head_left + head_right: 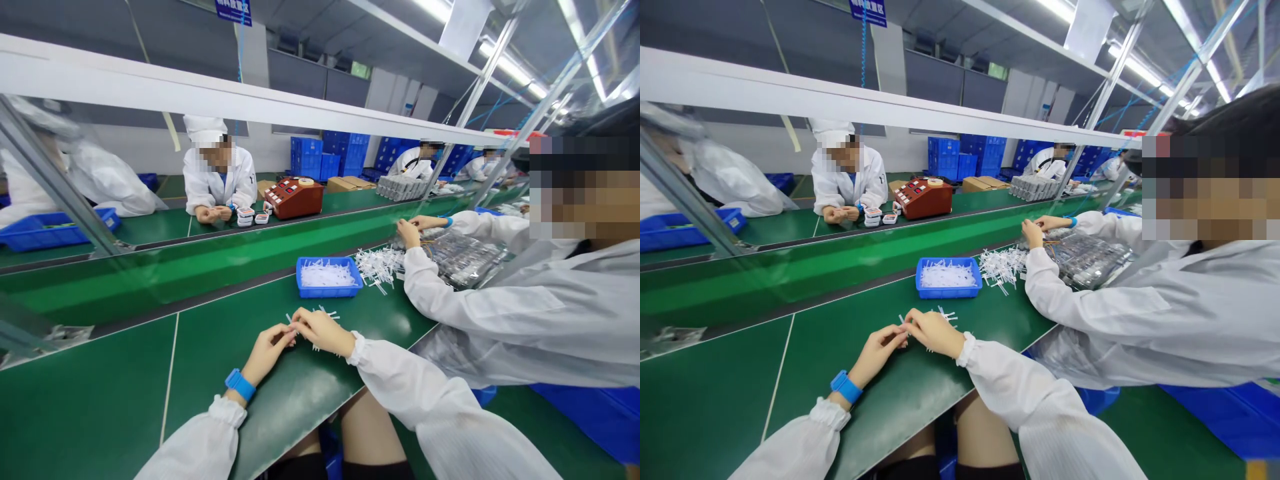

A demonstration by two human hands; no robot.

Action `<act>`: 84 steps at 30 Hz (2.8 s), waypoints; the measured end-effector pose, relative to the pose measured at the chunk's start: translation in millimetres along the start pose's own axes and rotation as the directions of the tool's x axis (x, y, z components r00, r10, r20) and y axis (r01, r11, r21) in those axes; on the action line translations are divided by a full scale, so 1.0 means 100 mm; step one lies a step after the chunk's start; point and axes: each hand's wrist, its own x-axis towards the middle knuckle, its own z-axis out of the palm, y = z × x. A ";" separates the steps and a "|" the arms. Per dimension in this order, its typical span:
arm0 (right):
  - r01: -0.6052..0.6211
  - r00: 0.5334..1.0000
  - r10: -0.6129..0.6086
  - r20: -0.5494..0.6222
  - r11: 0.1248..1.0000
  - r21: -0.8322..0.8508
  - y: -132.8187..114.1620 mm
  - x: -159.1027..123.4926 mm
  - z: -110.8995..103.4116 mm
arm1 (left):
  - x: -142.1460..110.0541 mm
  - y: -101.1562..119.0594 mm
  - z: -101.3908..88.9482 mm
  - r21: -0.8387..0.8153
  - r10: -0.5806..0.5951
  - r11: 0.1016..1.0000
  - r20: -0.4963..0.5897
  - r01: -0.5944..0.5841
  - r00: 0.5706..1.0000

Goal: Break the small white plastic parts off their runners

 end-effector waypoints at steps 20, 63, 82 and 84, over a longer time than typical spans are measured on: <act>-0.322 0.944 0.298 -0.142 0.924 -0.205 1.24 0.67 -0.76 | 0.04 -0.05 0.02 -0.099 -0.034 0.995 -0.034 0.031 0.999; 0.100 0.993 -0.117 0.015 0.905 0.412 0.16 0.47 0.37 | 0.10 -0.05 -0.24 -0.183 -0.117 0.982 -0.389 0.048 0.914; 0.106 0.993 -0.118 0.013 0.929 0.353 0.20 0.47 0.41 | 0.11 -0.06 -0.23 -0.150 -0.099 0.988 -0.389 0.043 0.916; 0.109 0.993 -0.121 0.011 0.930 0.352 0.20 0.47 0.41 | 0.11 -0.06 -0.23 -0.142 -0.098 0.989 -0.393 0.045 0.915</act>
